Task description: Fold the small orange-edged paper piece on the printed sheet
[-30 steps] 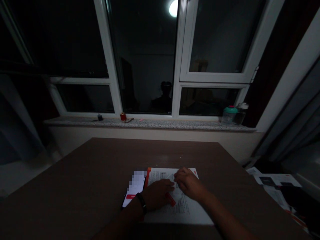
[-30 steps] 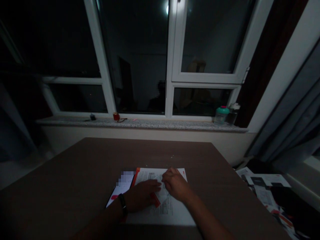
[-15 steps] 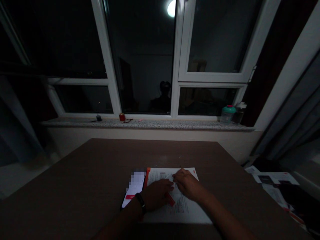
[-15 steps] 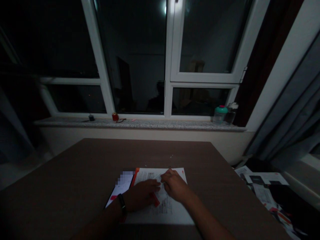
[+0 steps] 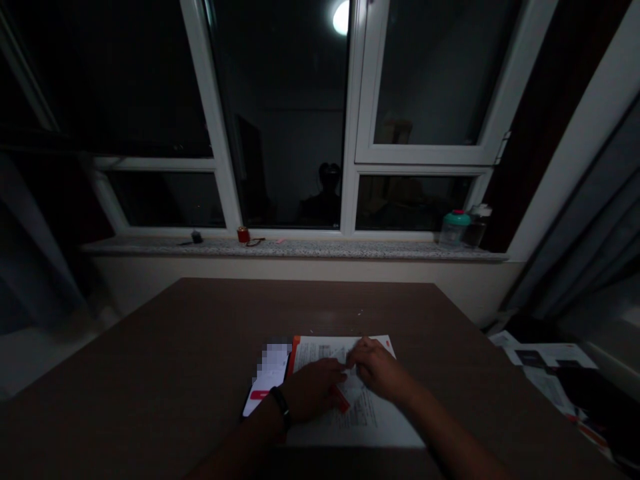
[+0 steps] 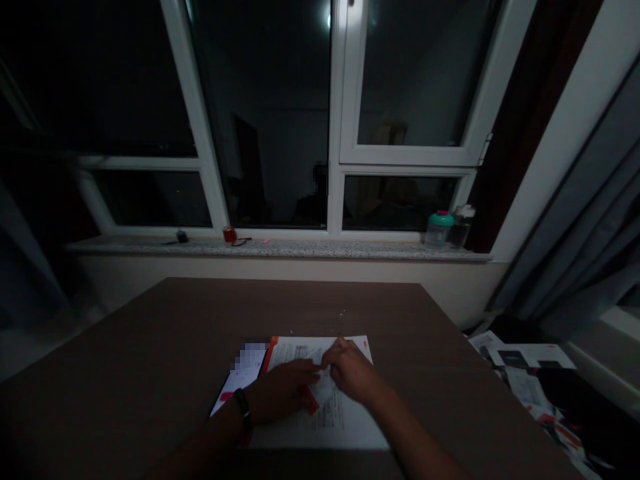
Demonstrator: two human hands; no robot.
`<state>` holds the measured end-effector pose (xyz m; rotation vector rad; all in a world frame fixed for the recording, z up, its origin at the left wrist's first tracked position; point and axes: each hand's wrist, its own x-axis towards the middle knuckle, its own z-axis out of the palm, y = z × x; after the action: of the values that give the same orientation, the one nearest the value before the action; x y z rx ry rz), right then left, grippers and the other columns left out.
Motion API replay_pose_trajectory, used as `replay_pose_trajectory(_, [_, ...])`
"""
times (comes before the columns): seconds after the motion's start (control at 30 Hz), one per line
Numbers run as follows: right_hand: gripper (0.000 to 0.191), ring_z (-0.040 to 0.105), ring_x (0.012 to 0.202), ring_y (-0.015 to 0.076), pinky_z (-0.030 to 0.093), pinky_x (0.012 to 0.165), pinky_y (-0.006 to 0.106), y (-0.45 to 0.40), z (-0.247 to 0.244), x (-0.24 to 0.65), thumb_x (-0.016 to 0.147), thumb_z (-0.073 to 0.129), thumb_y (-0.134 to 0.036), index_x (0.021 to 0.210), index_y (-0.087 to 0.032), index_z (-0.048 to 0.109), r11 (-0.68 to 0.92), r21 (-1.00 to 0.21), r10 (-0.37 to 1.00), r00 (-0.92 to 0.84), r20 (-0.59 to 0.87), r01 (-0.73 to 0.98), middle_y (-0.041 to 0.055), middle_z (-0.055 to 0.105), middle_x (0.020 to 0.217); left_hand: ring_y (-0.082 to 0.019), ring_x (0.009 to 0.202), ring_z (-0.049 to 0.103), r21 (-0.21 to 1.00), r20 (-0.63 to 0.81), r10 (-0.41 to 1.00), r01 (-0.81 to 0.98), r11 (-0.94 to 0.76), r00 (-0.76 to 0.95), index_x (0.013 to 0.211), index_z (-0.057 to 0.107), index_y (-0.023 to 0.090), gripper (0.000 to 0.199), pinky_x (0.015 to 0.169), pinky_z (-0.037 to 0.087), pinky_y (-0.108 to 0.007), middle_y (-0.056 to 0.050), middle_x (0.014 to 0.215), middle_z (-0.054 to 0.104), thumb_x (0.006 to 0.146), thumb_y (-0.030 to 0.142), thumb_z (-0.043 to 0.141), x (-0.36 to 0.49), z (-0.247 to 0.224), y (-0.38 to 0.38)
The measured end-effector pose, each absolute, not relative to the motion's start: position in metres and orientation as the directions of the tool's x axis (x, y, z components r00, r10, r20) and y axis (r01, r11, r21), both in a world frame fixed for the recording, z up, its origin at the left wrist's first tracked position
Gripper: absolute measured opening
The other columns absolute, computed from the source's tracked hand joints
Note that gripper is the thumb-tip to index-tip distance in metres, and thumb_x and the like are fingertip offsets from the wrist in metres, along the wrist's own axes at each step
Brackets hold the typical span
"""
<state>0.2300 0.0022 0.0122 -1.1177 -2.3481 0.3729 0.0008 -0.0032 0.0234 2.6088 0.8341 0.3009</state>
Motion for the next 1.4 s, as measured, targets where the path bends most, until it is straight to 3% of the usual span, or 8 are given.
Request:
replay_pose_trajectory(0.23, [0.039, 0.057, 0.094, 0.0211, 0.041, 0.087, 0.033, 0.001, 0.016, 0.232, 0.068, 0.046, -0.001, 0.087, -0.022, 0.072, 0.677, -0.422, 0.734, -0.590, 0.335, 0.603, 0.0033, 0.069, 0.086, -0.030, 0.128, 0.049, 0.415, 0.077, 0.604, 0.525, -0.743, 0.794, 0.126, 0.060, 0.020, 0.043, 0.107, 0.039, -0.044, -0.011, 0.137, 0.056, 0.084, 0.022, 0.068, 0.001, 0.023, -0.005])
replay_pose_trajectory(0.5, [0.031, 0.059, 0.089, 0.0187, 0.038, 0.091, 0.034, -0.001, 0.018, 0.239, 0.069, 0.051, -0.002, 0.077, -0.024, 0.071, 0.706, -0.476, 0.690, -0.660, 0.297, 0.524, -0.0006, 0.070, 0.079, -0.029, 0.130, 0.048, 0.426, 0.088, 0.601, 0.515, -0.744, 0.795, 0.125, 0.061, 0.022, 0.041, 0.108, 0.037, -0.043, -0.010, 0.138, 0.055, 0.085, 0.027, 0.067, -0.001, 0.017, -0.003])
replay_pose_trajectory(0.7, [0.021, 0.059, 0.095, 0.0201, 0.040, 0.088, 0.034, -0.002, 0.015, 0.239, 0.080, 0.056, -0.010, 0.088, -0.023, 0.070, 0.644, -0.474, 0.764, -0.538, 0.357, 0.600, 0.0030, 0.067, 0.090, -0.029, 0.131, 0.047, 0.405, 0.092, 0.600, 0.520, -0.752, 0.795, 0.128, 0.059, 0.020, 0.043, 0.109, 0.037, -0.044, -0.012, 0.139, 0.055, 0.086, 0.025, 0.067, -0.002, 0.015, -0.001])
replay_pose_trajectory(0.93, [0.006, 0.057, 0.095, 0.0210, 0.038, 0.087, 0.034, 0.004, 0.009, 0.236, 0.083, 0.064, -0.015, 0.084, -0.021, 0.066, 0.608, -0.439, 0.794, -0.513, 0.325, 0.662, 0.0025, 0.065, 0.089, -0.029, 0.128, 0.050, 0.418, 0.110, 0.603, 0.514, -0.749, 0.790, 0.125, 0.062, 0.019, 0.042, 0.108, 0.039, -0.042, -0.012, 0.137, 0.056, 0.085, 0.026, 0.070, -0.001, 0.020, -0.003])
replay_pose_trajectory(1.07, [0.009, 0.057, 0.091, 0.0193, 0.036, 0.089, 0.034, 0.009, 0.003, 0.240, 0.083, 0.067, -0.015, 0.076, -0.021, 0.066, 0.666, -0.443, 0.745, -0.575, 0.339, 0.600, 0.0015, 0.064, 0.085, -0.029, 0.128, 0.050, 0.412, 0.104, 0.606, 0.520, -0.748, 0.789, 0.123, 0.062, 0.022, 0.037, 0.107, 0.039, -0.043, -0.009, 0.137, 0.057, 0.086, 0.026, 0.067, 0.000, 0.022, -0.005])
replay_pose_trajectory(1.4, [0.010, 0.055, 0.078, 0.0163, 0.037, 0.078, 0.029, 0.012, 0.001, 0.248, 0.074, 0.077, -0.018, 0.069, -0.021, 0.070, 0.703, -0.485, 0.690, -0.664, 0.288, 0.521, -0.0014, 0.059, 0.070, -0.029, 0.131, 0.047, 0.414, 0.084, 0.600, 0.520, -0.747, 0.796, 0.125, 0.061, 0.019, 0.042, 0.108, 0.038, -0.043, -0.011, 0.139, 0.055, 0.085, 0.027, 0.069, -0.001, 0.019, -0.001])
